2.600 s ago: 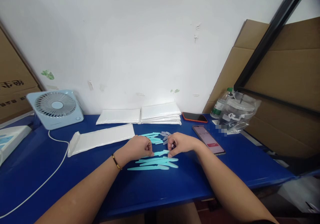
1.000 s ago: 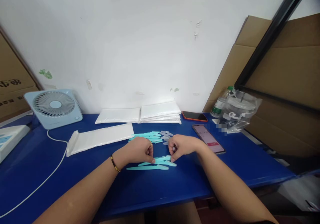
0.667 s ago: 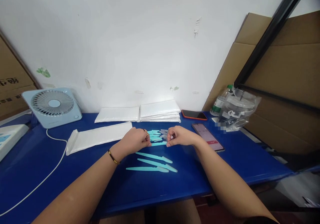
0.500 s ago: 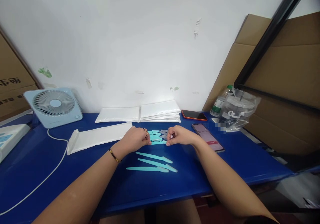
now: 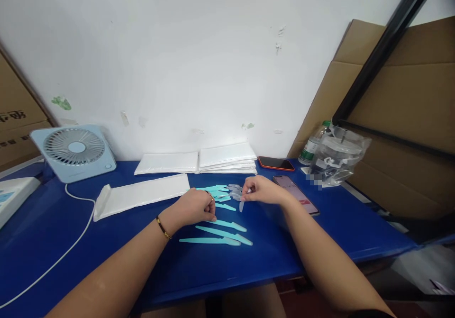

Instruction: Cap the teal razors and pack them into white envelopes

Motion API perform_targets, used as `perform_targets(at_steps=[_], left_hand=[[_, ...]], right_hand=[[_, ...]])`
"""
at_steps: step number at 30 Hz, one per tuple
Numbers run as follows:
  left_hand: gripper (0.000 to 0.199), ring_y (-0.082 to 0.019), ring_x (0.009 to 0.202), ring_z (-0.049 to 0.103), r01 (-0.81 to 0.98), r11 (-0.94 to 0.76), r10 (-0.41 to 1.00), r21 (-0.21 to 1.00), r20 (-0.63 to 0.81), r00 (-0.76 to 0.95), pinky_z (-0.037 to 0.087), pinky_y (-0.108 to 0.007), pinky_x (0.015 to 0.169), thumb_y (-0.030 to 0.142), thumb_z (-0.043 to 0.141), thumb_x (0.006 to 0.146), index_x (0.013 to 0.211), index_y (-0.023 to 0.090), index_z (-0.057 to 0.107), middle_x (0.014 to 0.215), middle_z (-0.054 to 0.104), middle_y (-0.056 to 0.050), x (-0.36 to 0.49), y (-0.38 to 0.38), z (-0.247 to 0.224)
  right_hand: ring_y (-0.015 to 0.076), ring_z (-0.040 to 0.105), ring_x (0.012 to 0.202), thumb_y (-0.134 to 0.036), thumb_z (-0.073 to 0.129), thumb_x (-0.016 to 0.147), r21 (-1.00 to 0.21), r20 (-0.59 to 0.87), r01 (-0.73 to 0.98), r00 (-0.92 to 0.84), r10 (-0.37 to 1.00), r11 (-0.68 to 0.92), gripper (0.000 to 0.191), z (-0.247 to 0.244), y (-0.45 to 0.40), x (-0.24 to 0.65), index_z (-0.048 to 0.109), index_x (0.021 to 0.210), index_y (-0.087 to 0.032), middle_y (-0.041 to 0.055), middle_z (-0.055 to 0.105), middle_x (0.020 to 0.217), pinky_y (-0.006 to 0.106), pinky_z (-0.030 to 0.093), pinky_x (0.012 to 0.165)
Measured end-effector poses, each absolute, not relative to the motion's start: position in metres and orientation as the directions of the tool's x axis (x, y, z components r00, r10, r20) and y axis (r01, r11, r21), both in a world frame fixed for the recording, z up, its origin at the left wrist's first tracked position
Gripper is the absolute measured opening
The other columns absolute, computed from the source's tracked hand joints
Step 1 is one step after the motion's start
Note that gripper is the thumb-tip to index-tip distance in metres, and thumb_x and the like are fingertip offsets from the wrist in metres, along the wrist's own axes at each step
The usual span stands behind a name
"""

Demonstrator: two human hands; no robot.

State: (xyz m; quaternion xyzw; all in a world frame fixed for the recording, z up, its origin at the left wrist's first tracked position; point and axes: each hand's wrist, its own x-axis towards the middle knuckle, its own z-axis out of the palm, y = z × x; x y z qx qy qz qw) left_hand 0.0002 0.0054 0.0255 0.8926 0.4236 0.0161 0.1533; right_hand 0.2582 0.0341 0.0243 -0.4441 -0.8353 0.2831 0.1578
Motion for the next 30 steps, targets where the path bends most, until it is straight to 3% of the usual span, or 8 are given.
perform_targets(at_steps=[6, 9, 12, 15, 18, 21, 25, 30], left_hand=[[0.020, -0.015, 0.068, 0.059, 0.789, -0.536, 0.815, 0.299, -0.059, 0.576, 0.036, -0.024, 0.060, 0.039, 0.058, 0.077, 0.075, 0.022, 0.068, 0.074, 0.068, 0.000, 0.001, 0.006, 0.018], [0.019, -0.015, 0.069, 0.058, 0.778, -0.544, 0.807, 0.314, -0.059, 0.588, 0.035, -0.023, 0.059, 0.041, 0.064, 0.071, 0.078, 0.024, 0.068, 0.077, 0.067, 0.001, 0.001, 0.005, 0.019], [0.008, -0.014, 0.066, 0.058, 0.790, -0.535, 0.810, 0.299, -0.084, 0.581, 0.035, -0.023, 0.059, 0.030, 0.062, 0.072, 0.071, 0.024, 0.067, 0.071, 0.067, 0.002, 0.000, 0.006, 0.020], [0.010, -0.015, 0.067, 0.058, 0.828, -0.509, 0.846, 0.236, -0.042, 0.532, 0.035, -0.025, 0.060, 0.025, 0.058, 0.073, 0.071, 0.023, 0.068, 0.073, 0.067, 0.001, -0.007, 0.013, 0.021], [0.014, -0.016, 0.069, 0.059, 0.860, -0.465, 0.882, 0.209, 0.028, 0.470, 0.036, -0.025, 0.061, 0.032, 0.058, 0.074, 0.078, 0.022, 0.068, 0.079, 0.066, -0.001, -0.015, 0.019, 0.024], [0.029, -0.016, 0.073, 0.059, 0.811, -0.513, 0.844, 0.280, -0.007, 0.536, 0.037, -0.024, 0.060, 0.046, 0.063, 0.070, 0.088, 0.023, 0.068, 0.083, 0.065, -0.001, -0.015, 0.014, 0.028], [0.024, -0.014, 0.069, 0.058, 0.698, -0.603, 0.705, 0.386, -0.152, 0.693, 0.036, -0.023, 0.057, 0.046, 0.067, 0.067, 0.078, 0.025, 0.070, 0.077, 0.065, 0.001, -0.004, 0.000, 0.030], [0.014, -0.014, 0.065, 0.057, 0.786, -0.531, 0.799, 0.317, -0.122, 0.589, 0.036, -0.024, 0.057, 0.031, 0.058, 0.073, 0.067, 0.022, 0.067, 0.071, 0.067, 0.000, 0.000, -0.001, 0.023]], right_hand=[[0.0122, 0.051, 0.059, -0.049, 0.074, 0.060, -0.597, -0.167, 0.634, -0.698, 0.696, 0.492, 0.036, 0.024, 0.020, 0.243, 0.072, 0.077, -0.018, 0.0013, 0.061, 0.068, 0.021, 0.034, 0.051], [0.0118, 0.051, 0.057, -0.041, 0.076, 0.061, -0.554, -0.133, 0.646, -0.692, 0.710, 0.525, 0.026, 0.016, 0.020, 0.237, 0.070, 0.072, -0.017, 0.0006, 0.061, 0.065, 0.021, 0.032, 0.050], [0.0110, 0.050, 0.055, -0.036, 0.073, 0.065, -0.540, -0.115, 0.643, -0.695, 0.709, 0.543, 0.020, 0.013, 0.022, 0.237, 0.069, 0.069, -0.017, -0.0002, 0.061, 0.063, 0.021, 0.032, 0.050], [0.0112, 0.051, 0.056, -0.035, 0.070, 0.067, -0.553, -0.102, 0.684, -0.622, 0.776, 0.476, 0.018, 0.016, 0.027, 0.243, 0.068, 0.070, -0.017, 0.0000, 0.063, 0.064, 0.021, 0.032, 0.050], [0.0110, 0.051, 0.055, -0.034, 0.068, 0.067, -0.544, -0.029, 0.744, -0.479, 0.877, 0.388, 0.018, 0.018, 0.034, 0.250, 0.069, 0.072, -0.016, 0.0000, 0.063, 0.062, 0.021, 0.032, 0.051], [0.0106, 0.050, 0.054, -0.033, 0.068, 0.067, -0.540, 0.027, 0.760, -0.414, 0.910, 0.362, 0.018, 0.019, 0.037, 0.254, 0.070, 0.073, -0.016, -0.0005, 0.061, 0.059, 0.021, 0.032, 0.052], [0.0096, 0.046, 0.052, -0.037, 0.064, 0.070, -0.587, 0.023, 0.718, -0.447, 0.894, 0.374, 0.022, 0.023, 0.034, 0.256, 0.070, 0.074, -0.015, -0.0009, 0.059, 0.058, 0.021, 0.031, 0.049], [0.0096, 0.044, 0.050, -0.049, 0.066, 0.069, -0.631, -0.084, 0.647, -0.606, 0.791, 0.428, 0.034, 0.029, 0.024, 0.253, 0.072, 0.077, -0.017, -0.0017, 0.057, 0.057, 0.022, 0.030, 0.048]])
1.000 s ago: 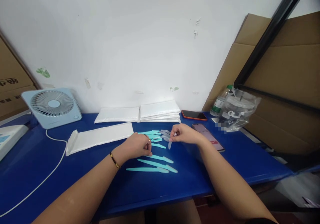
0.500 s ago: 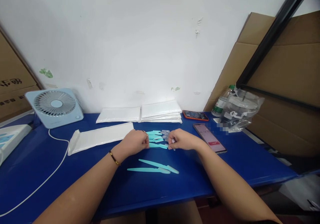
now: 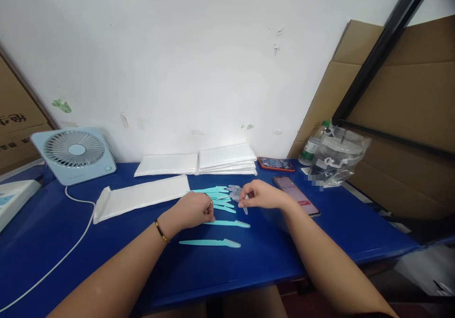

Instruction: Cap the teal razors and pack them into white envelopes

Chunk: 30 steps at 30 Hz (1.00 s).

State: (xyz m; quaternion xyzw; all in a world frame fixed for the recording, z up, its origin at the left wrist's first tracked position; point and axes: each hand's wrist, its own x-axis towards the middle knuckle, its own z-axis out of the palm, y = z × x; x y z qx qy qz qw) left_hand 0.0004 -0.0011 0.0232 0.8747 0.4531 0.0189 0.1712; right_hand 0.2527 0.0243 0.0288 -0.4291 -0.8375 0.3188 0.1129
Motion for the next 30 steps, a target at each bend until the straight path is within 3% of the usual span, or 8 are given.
perform_targets(at_steps=[5, 10, 14, 18, 21, 25, 30], left_hand=[[0.022, -0.016, 0.068, 0.057, 0.809, -0.504, 0.829, 0.302, -0.093, 0.552, 0.035, -0.024, 0.054, 0.042, 0.062, 0.067, 0.077, 0.024, 0.068, 0.079, 0.067, -0.001, -0.001, 0.001, 0.023], [0.016, -0.014, 0.062, 0.056, 0.810, -0.461, 0.824, 0.361, -0.166, 0.543, 0.033, -0.024, 0.049, 0.036, 0.058, 0.071, 0.069, 0.023, 0.068, 0.070, 0.067, 0.000, 0.005, -0.006, 0.025], [0.018, -0.015, 0.063, 0.057, 0.813, -0.472, 0.827, 0.341, -0.147, 0.542, 0.032, -0.025, 0.051, 0.039, 0.059, 0.071, 0.070, 0.023, 0.068, 0.071, 0.067, 0.000, 0.004, -0.001, 0.025], [0.015, -0.017, 0.068, 0.057, 0.867, -0.451, 0.883, 0.211, -0.037, 0.468, 0.034, -0.026, 0.057, 0.033, 0.057, 0.074, 0.070, 0.022, 0.067, 0.075, 0.067, -0.002, -0.009, 0.012, 0.026], [0.021, -0.017, 0.072, 0.058, 0.885, -0.415, 0.906, 0.212, 0.007, 0.423, 0.036, -0.026, 0.060, 0.042, 0.062, 0.070, 0.078, 0.023, 0.067, 0.083, 0.066, -0.002, -0.017, 0.013, 0.032], [0.036, -0.017, 0.073, 0.058, 0.807, -0.504, 0.820, 0.309, -0.124, 0.559, 0.036, -0.024, 0.056, 0.055, 0.067, 0.061, 0.081, 0.025, 0.068, 0.083, 0.065, 0.000, -0.009, -0.008, 0.043], [0.010, -0.014, 0.065, 0.057, 0.805, -0.518, 0.767, 0.291, -0.260, 0.587, 0.035, -0.024, 0.053, 0.033, 0.064, 0.069, 0.071, 0.024, 0.068, 0.071, 0.066, 0.002, 0.009, -0.032, 0.040]], right_hand=[[0.0122, 0.052, 0.056, -0.042, 0.077, 0.057, -0.570, -0.157, 0.668, -0.660, 0.735, 0.478, 0.030, 0.022, 0.020, 0.242, 0.072, 0.074, -0.019, 0.0001, 0.062, 0.065, 0.021, 0.032, 0.048], [0.0124, 0.051, 0.056, -0.034, 0.075, 0.062, -0.502, -0.155, 0.695, -0.658, 0.737, 0.514, 0.018, 0.015, 0.021, 0.237, 0.070, 0.070, -0.019, -0.0001, 0.061, 0.062, 0.022, 0.031, 0.050], [0.0112, 0.050, 0.054, -0.035, 0.074, 0.064, -0.567, -0.153, 0.687, -0.629, 0.762, 0.454, 0.019, 0.020, 0.023, 0.241, 0.069, 0.069, -0.017, -0.0009, 0.060, 0.060, 0.021, 0.030, 0.049], [0.0105, 0.049, 0.054, -0.037, 0.071, 0.065, -0.600, -0.078, 0.708, -0.514, 0.854, 0.372, 0.021, 0.023, 0.031, 0.250, 0.068, 0.069, -0.016, -0.0014, 0.060, 0.059, 0.021, 0.032, 0.050], [0.0095, 0.046, 0.053, -0.038, 0.071, 0.064, -0.606, 0.021, 0.730, -0.384, 0.923, 0.317, 0.025, 0.020, 0.038, 0.254, 0.070, 0.074, -0.015, -0.0016, 0.057, 0.057, 0.021, 0.031, 0.050], [0.0094, 0.046, 0.053, -0.036, 0.068, 0.068, -0.606, 0.070, 0.726, -0.361, 0.930, 0.327, 0.023, 0.017, 0.041, 0.254, 0.070, 0.074, -0.014, -0.0003, 0.058, 0.058, 0.021, 0.031, 0.050], [0.0088, 0.045, 0.050, -0.040, 0.063, 0.074, -0.675, 0.076, 0.611, -0.500, 0.863, 0.413, 0.027, 0.022, 0.032, 0.254, 0.069, 0.074, -0.014, -0.0002, 0.057, 0.056, 0.020, 0.031, 0.047]])
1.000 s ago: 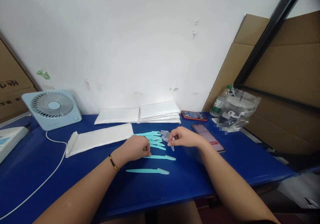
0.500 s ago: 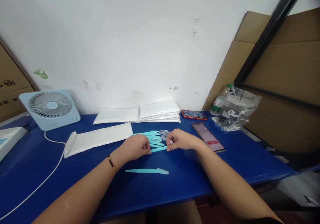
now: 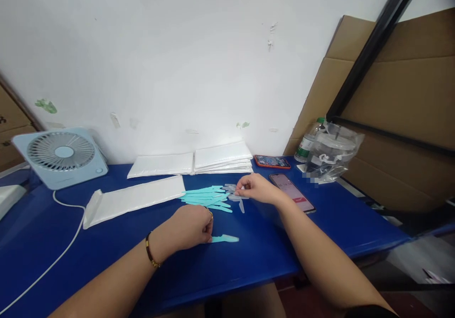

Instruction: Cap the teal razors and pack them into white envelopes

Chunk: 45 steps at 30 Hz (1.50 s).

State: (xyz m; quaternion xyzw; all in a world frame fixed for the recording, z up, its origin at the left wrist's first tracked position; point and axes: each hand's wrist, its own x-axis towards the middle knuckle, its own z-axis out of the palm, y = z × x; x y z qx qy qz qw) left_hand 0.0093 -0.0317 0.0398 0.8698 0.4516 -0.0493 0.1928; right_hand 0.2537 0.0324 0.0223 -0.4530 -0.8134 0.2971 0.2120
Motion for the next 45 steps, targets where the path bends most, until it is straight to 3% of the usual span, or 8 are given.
perform_targets(at_steps=[7, 14, 17, 20, 25, 31, 38, 45], left_hand=[[0.021, -0.015, 0.070, 0.056, 0.789, -0.481, 0.838, 0.383, -0.064, 0.542, 0.038, -0.024, 0.059, 0.034, 0.049, 0.079, 0.078, 0.021, 0.065, 0.078, 0.064, -0.002, -0.003, -0.008, 0.031], [0.026, -0.016, 0.071, 0.058, 0.726, -0.401, 0.857, 0.559, -0.052, 0.513, 0.041, -0.025, 0.062, 0.040, 0.045, 0.081, 0.077, 0.019, 0.059, 0.081, 0.064, -0.003, -0.022, 0.012, 0.031], [0.026, -0.016, 0.070, 0.060, 0.652, -0.304, 0.866, 0.694, -0.085, 0.493, 0.041, -0.025, 0.059, 0.043, 0.039, 0.085, 0.087, 0.020, 0.051, 0.075, 0.063, -0.001, -0.027, 0.016, 0.030], [0.026, -0.014, 0.062, 0.054, 0.590, -0.275, 0.879, 0.759, -0.050, 0.474, 0.040, -0.025, 0.057, 0.044, 0.035, 0.088, 0.091, 0.020, 0.045, 0.072, 0.059, 0.001, -0.026, 0.015, 0.032], [0.036, -0.015, 0.070, 0.050, 0.603, -0.370, 0.904, 0.707, 0.124, 0.409, 0.041, -0.026, 0.063, 0.047, 0.028, 0.090, 0.088, 0.020, 0.053, 0.081, 0.056, -0.001, -0.020, 0.013, 0.036], [0.032, -0.017, 0.074, 0.052, 0.680, -0.472, 0.878, 0.561, 0.235, 0.416, 0.040, -0.027, 0.067, 0.046, 0.035, 0.089, 0.081, 0.021, 0.055, 0.079, 0.057, -0.001, -0.018, 0.017, 0.029], [0.029, -0.018, 0.074, 0.052, 0.746, -0.548, 0.837, 0.380, 0.253, 0.486, 0.037, -0.027, 0.064, 0.040, 0.036, 0.090, 0.083, 0.021, 0.057, 0.080, 0.059, -0.002, -0.015, 0.016, 0.027], [0.030, -0.018, 0.074, 0.053, 0.775, -0.542, 0.839, 0.323, 0.244, 0.485, 0.036, -0.027, 0.065, 0.040, 0.036, 0.090, 0.086, 0.022, 0.060, 0.081, 0.060, -0.002, -0.016, 0.015, 0.032]], right_hand=[[0.0131, 0.062, 0.059, -0.041, 0.068, 0.072, -0.900, 0.022, 0.302, -0.689, 0.724, 0.314, 0.033, 0.020, 0.014, 0.229, 0.064, 0.094, -0.016, 0.0022, 0.065, 0.071, 0.022, 0.046, 0.052], [0.0129, 0.063, 0.056, -0.036, 0.073, 0.068, -0.965, 0.154, 0.125, -0.437, 0.886, 0.229, 0.027, 0.018, 0.030, 0.242, 0.065, 0.081, -0.014, 0.0015, 0.066, 0.062, 0.024, 0.051, 0.055], [0.0154, 0.067, 0.066, -0.034, 0.074, 0.067, -0.971, 0.216, 0.036, -0.302, 0.929, 0.237, 0.027, 0.021, 0.037, 0.256, 0.067, 0.084, -0.014, 0.0039, 0.069, 0.068, 0.026, 0.053, 0.063], [0.0188, 0.069, 0.078, -0.032, 0.075, 0.067, -0.986, 0.164, -0.014, -0.310, 0.937, 0.168, 0.031, 0.019, 0.039, 0.257, 0.068, 0.090, -0.014, 0.0066, 0.072, 0.076, 0.029, 0.053, 0.072], [0.0184, 0.069, 0.072, -0.036, 0.074, 0.067, -0.995, 0.083, 0.028, -0.313, 0.946, 0.097, 0.032, 0.016, 0.037, 0.247, 0.069, 0.087, -0.012, 0.0060, 0.071, 0.071, 0.027, 0.055, 0.065], [0.0118, 0.062, 0.046, -0.045, 0.069, 0.071, -0.982, 0.185, -0.011, -0.254, 0.949, 0.188, 0.032, 0.017, 0.035, 0.240, 0.061, 0.073, -0.014, 0.0003, 0.064, 0.060, 0.019, 0.042, 0.040], [0.0099, 0.058, 0.044, -0.049, 0.065, 0.074, -0.964, 0.243, 0.034, -0.294, 0.924, 0.264, 0.034, 0.014, 0.029, 0.225, 0.059, 0.076, -0.015, -0.0001, 0.063, 0.062, 0.019, 0.036, 0.039], [0.0096, 0.058, 0.044, -0.048, 0.065, 0.074, -0.958, 0.255, 0.054, -0.282, 0.925, 0.281, 0.033, 0.013, 0.031, 0.228, 0.060, 0.075, -0.016, -0.0001, 0.063, 0.063, 0.020, 0.035, 0.040]])
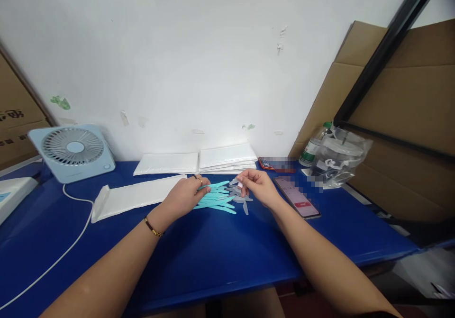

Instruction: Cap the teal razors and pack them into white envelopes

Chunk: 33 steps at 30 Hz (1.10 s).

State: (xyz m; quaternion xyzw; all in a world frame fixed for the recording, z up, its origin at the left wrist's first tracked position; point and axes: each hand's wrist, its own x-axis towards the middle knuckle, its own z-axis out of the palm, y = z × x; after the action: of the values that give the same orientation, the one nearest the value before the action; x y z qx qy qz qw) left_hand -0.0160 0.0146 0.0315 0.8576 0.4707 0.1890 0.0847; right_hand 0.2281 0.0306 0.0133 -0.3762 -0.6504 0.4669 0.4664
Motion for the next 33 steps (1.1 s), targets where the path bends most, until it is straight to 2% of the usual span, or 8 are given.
perform_targets(at_steps=[10, 12, 16, 18, 21, 25, 30, 33], left_hand=[[0.033, -0.018, 0.075, 0.055, 0.739, -0.566, 0.824, 0.366, 0.212, 0.526, 0.040, -0.029, 0.068, 0.039, 0.034, 0.091, 0.089, 0.022, 0.062, 0.082, 0.059, -0.003, -0.005, 0.009, 0.030], [0.032, -0.020, 0.087, 0.056, 0.738, -0.560, 0.829, 0.377, 0.264, 0.494, 0.043, -0.031, 0.077, 0.042, 0.037, 0.090, 0.106, 0.024, 0.059, 0.097, 0.060, -0.005, -0.004, 0.009, 0.027], [0.065, -0.027, 0.119, 0.044, 0.799, -0.426, 0.894, 0.425, 0.333, 0.300, 0.038, -0.039, 0.096, 0.054, 0.042, 0.086, 0.139, 0.017, 0.030, 0.133, 0.044, -0.014, -0.008, 0.012, 0.019], [0.069, -0.027, 0.128, 0.037, 0.802, -0.425, 0.904, 0.419, 0.248, 0.349, 0.034, -0.039, 0.102, 0.055, 0.039, 0.086, 0.141, 0.014, 0.026, 0.142, 0.036, -0.015, -0.009, 0.014, 0.012], [0.069, -0.028, 0.135, 0.026, 0.783, -0.525, 0.847, 0.334, 0.110, 0.521, 0.026, -0.041, 0.108, 0.053, 0.044, 0.085, 0.142, 0.017, 0.027, 0.149, 0.026, -0.012, -0.006, 0.014, 0.001], [0.057, -0.027, 0.131, 0.035, 0.763, -0.594, 0.790, 0.254, 0.005, 0.613, 0.029, -0.040, 0.106, 0.042, 0.045, 0.087, 0.139, 0.021, 0.035, 0.145, 0.035, -0.010, 0.002, 0.002, -0.001], [0.051, -0.027, 0.121, 0.048, 0.739, -0.625, 0.763, 0.250, -0.003, 0.646, 0.042, -0.036, 0.093, 0.037, 0.051, 0.084, 0.133, 0.024, 0.044, 0.138, 0.046, -0.009, 0.011, -0.022, 0.005], [0.039, -0.025, 0.109, 0.056, 0.746, -0.612, 0.778, 0.264, 0.028, 0.628, 0.045, -0.033, 0.084, 0.037, 0.045, 0.087, 0.124, 0.024, 0.052, 0.122, 0.060, -0.009, 0.014, -0.026, 0.007]], right_hand=[[0.0122, 0.062, 0.050, -0.050, 0.065, 0.073, -0.979, 0.170, 0.031, -0.403, 0.899, 0.199, 0.035, 0.010, 0.023, 0.211, 0.059, 0.080, -0.016, 0.0003, 0.064, 0.064, 0.021, 0.045, 0.046], [0.0122, 0.062, 0.051, -0.047, 0.066, 0.073, -0.979, 0.176, 0.022, -0.398, 0.900, 0.201, 0.033, 0.011, 0.027, 0.218, 0.060, 0.079, -0.016, 0.0006, 0.065, 0.063, 0.022, 0.045, 0.048], [0.0115, 0.061, 0.053, -0.042, 0.068, 0.072, -0.964, 0.263, -0.026, -0.202, 0.943, 0.264, 0.028, 0.008, 0.048, 0.249, 0.062, 0.078, -0.015, 0.0018, 0.066, 0.067, 0.021, 0.042, 0.048], [0.0119, 0.061, 0.056, -0.042, 0.069, 0.071, -0.962, 0.274, -0.006, -0.109, 0.956, 0.275, 0.028, 0.002, 0.060, 0.261, 0.062, 0.078, -0.016, 0.0013, 0.065, 0.065, 0.022, 0.042, 0.050], [0.0123, 0.060, 0.061, -0.043, 0.070, 0.069, -0.947, 0.288, 0.116, -0.112, 0.951, 0.300, 0.031, -0.011, 0.074, 0.264, 0.065, 0.080, -0.015, 0.0030, 0.067, 0.072, 0.025, 0.045, 0.059], [0.0158, 0.062, 0.072, -0.041, 0.068, 0.071, -0.872, 0.316, 0.312, -0.227, 0.921, 0.376, 0.029, -0.024, 0.079, 0.249, 0.069, 0.084, -0.015, 0.0048, 0.070, 0.081, 0.028, 0.046, 0.070], [0.0198, 0.063, 0.080, -0.040, 0.065, 0.074, -0.736, 0.335, 0.468, -0.376, 0.864, 0.489, 0.024, -0.027, 0.074, 0.231, 0.073, 0.086, -0.021, 0.0050, 0.070, 0.082, 0.031, 0.047, 0.074], [0.0213, 0.061, 0.084, -0.040, 0.065, 0.075, -0.642, 0.378, 0.517, -0.428, 0.821, 0.566, 0.022, -0.024, 0.072, 0.231, 0.074, 0.086, -0.023, 0.0050, 0.070, 0.081, 0.034, 0.046, 0.078]])
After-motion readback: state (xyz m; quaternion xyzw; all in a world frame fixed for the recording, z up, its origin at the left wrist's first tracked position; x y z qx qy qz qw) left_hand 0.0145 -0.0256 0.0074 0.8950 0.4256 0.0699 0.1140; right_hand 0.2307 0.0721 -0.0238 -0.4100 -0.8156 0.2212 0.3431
